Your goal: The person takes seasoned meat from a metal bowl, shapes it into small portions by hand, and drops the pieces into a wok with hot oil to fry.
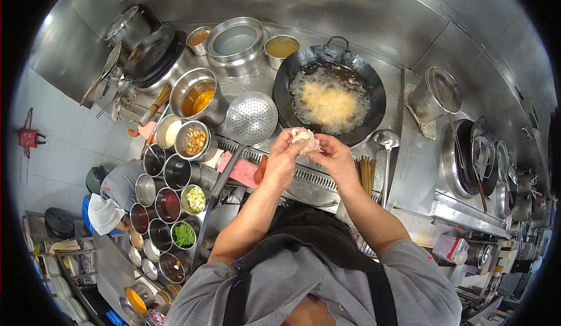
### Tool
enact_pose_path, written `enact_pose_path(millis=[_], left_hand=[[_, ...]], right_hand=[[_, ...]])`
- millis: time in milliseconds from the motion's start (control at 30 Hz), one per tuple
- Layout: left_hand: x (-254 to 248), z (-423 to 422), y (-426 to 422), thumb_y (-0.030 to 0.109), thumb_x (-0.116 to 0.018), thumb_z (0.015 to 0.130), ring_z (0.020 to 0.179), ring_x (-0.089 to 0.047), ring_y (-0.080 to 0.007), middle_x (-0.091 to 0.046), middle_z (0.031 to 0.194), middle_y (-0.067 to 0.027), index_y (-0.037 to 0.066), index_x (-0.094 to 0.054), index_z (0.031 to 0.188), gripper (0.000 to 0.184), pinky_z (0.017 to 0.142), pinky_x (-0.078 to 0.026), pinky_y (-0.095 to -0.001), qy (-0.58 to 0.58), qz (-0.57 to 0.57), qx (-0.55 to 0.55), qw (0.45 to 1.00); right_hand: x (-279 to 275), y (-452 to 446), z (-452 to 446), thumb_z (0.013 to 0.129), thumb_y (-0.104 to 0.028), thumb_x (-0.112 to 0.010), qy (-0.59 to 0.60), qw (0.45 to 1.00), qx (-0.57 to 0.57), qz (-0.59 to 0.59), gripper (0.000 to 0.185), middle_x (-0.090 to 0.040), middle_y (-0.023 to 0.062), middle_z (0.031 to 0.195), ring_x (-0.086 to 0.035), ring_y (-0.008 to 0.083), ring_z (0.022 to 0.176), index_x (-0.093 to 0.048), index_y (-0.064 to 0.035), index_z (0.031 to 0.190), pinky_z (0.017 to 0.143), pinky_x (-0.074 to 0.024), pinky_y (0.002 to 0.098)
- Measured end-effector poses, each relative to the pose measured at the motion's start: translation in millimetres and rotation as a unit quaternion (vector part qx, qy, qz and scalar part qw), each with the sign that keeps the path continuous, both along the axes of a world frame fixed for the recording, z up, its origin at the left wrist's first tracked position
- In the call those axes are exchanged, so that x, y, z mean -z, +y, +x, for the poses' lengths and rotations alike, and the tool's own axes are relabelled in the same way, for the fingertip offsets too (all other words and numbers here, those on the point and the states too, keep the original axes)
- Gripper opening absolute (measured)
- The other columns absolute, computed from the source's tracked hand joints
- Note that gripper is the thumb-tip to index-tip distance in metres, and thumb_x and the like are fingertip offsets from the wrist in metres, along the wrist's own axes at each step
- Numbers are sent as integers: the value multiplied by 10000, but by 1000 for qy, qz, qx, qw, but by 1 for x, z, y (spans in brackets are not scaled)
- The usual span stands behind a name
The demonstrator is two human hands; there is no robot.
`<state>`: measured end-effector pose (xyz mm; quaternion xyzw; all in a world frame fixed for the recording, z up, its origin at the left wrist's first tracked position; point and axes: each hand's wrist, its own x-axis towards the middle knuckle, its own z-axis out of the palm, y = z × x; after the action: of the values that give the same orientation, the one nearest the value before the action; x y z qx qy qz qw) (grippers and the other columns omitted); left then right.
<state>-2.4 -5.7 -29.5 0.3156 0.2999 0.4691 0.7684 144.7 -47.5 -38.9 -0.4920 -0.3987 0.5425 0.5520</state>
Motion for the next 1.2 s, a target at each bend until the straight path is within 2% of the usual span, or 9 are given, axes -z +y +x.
enact_pose_path(millis=[167,233,367,433,567,733,933,1033,1200], left_hand=[[5,12,-3,66,-507,947,1017,-560,-148,-584,1103,-54,56,-493,1204,257,875,-442,-288,-8,18,7,1000],[3,13,-5,68,-503,951,1026,-553,-149,-577,1119,-55,65,-466,1245,296,882,-435,-282,-56,-37,1,998],[-1,1,-5,89,-528,945,999,-562,-144,-578,1106,-57,68,-446,1269,335,857,-446,-278,-69,-68,39,995],[-1,-6,-2,93,-579,922,946,-577,-129,-585,1078,-55,61,-471,1250,347,802,-465,-264,55,-32,91,994],[-3,-10,2,65,-625,887,877,-588,-107,-602,1023,-45,47,-529,1185,314,741,-474,-248,77,39,121,989],[8,-10,8,11,-630,867,826,-590,-90,-615,942,-23,38,-586,1062,202,724,-477,-243,51,19,64,997],[3,-17,14,1,-622,870,800,-590,-101,-607,917,-19,52,-582,1048,190,710,-479,-248,24,-21,57,998],[1,-15,15,7,-614,875,797,-591,-107,-609,918,-22,54,-580,1046,181,698,-474,-249,9,-32,52,998],[13,-16,17,23,-600,886,795,-596,-114,-612,908,-26,47,-575,1036,154,688,-467,-253,0,-43,54,998]], right_hand=[[2,6,2,759,-28,-751,42,998,19,35,407,-661,95,999,-630,140,888,-579,27,1124,782,-511,271],[4,7,5,749,-69,-761,-74,997,27,28,385,-670,66,914,-618,112,814,-595,27,1083,725,-501,255],[4,3,11,752,-104,-740,-155,988,19,20,330,-667,51,831,-598,95,738,-616,26,1028,673,-488,254],[-16,1,13,764,-112,-702,-274,961,-30,9,277,-666,59,809,-594,103,700,-625,28,991,645,-487,266],[-25,-2,10,775,-100,-678,-291,955,-43,29,231,-662,58,796,-581,94,658,-638,15,971,602,-469,251],[-13,-4,17,806,-57,-670,6,999,-12,-41,168,-652,82,765,-593,103,606,-614,22,943,531,-455,237],[-14,-11,21,817,-12,-649,179,982,48,-23,110,-647,87,794,-616,171,582,-571,-26,893,498,-466,255],[-4,-9,27,805,-25,-678,225,972,59,-21,146,-647,89,820,-622,181,596,-548,-47,870,488,-462,256],[6,-4,30,794,-48,-707,191,976,90,-52,182,-639,72,791,-616,168,582,-542,-60,868,469,-450,247]])
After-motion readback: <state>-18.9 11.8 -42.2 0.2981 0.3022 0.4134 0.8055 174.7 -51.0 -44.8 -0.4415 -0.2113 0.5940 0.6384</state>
